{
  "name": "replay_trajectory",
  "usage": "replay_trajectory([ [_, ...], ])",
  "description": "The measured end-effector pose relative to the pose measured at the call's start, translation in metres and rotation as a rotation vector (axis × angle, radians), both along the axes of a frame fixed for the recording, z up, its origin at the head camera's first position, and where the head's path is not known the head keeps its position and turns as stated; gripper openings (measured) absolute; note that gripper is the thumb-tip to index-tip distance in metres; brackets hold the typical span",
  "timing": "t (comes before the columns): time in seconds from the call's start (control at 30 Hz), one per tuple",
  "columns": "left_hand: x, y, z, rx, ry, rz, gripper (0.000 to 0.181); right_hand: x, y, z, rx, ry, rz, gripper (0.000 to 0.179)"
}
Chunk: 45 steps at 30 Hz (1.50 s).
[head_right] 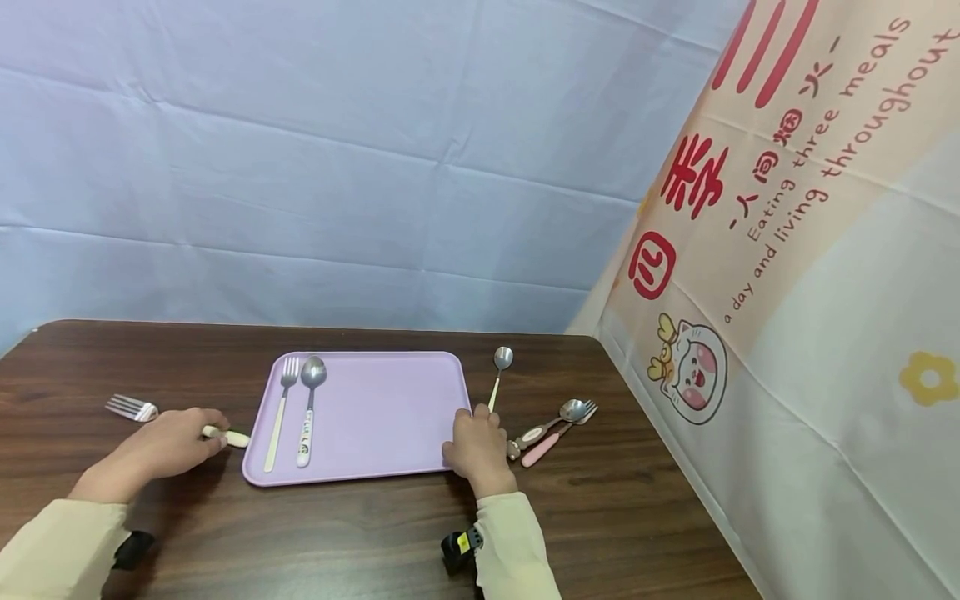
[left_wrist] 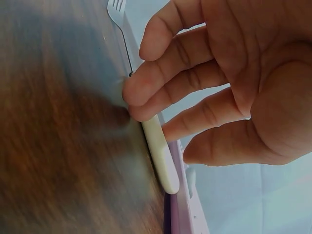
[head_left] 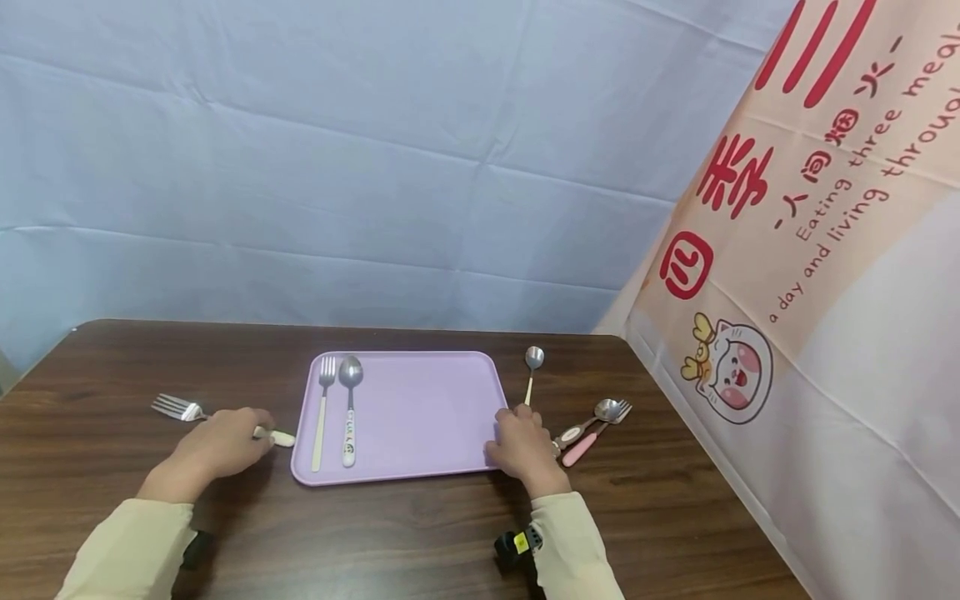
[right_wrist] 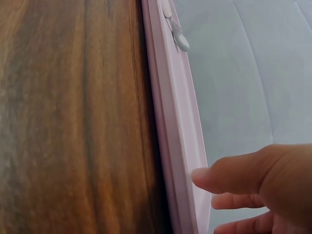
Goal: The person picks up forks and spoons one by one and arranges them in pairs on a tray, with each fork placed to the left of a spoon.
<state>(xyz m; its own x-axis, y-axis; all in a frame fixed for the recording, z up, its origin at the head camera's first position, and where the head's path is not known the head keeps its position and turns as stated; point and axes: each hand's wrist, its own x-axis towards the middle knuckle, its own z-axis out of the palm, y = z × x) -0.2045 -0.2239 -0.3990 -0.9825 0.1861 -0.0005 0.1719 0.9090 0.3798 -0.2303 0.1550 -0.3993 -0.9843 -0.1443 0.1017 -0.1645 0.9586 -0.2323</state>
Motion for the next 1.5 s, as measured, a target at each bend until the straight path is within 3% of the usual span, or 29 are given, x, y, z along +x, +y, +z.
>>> replay_trajectory([
  [0.2,0.001,-0.002,-0.001,-0.008,-0.013,-0.005,0.008,-0.002,0.003,-0.003,-0.031,-0.01,0.003,0.024],
  [0.37,0.001,-0.002,-0.003,-0.003,0.01,0.003,0.012,-0.004,0.007,-0.004,-0.076,-0.012,-0.006,0.025],
  [0.53,0.002,-0.002,-0.002,0.044,-0.01,0.038,0.017,-0.003,0.011,-0.007,-0.096,-0.027,-0.028,0.013],
  [0.67,0.004,-0.003,-0.004,0.064,-0.003,0.059,0.02,-0.004,0.014,-0.012,-0.089,0.027,-0.017,0.004],
  [0.87,0.002,-0.005,-0.003,0.066,-0.033,0.09,0.012,-0.006,0.016,-0.018,-0.135,0.099,-0.03,0.007],
  [1.0,0.001,-0.006,-0.001,0.065,-0.04,0.11,0.022,-0.008,0.016,-0.018,-0.168,0.102,-0.071,0.011],
  [1.17,0.001,-0.006,-0.003,0.151,-0.083,0.152,0.032,-0.011,0.016,-0.018,-0.179,0.091,-0.111,0.024],
  [1.5,0.001,-0.009,-0.001,0.149,-0.129,0.175,0.015,-0.012,0.018,-0.021,-0.211,0.085,-0.086,0.03],
])
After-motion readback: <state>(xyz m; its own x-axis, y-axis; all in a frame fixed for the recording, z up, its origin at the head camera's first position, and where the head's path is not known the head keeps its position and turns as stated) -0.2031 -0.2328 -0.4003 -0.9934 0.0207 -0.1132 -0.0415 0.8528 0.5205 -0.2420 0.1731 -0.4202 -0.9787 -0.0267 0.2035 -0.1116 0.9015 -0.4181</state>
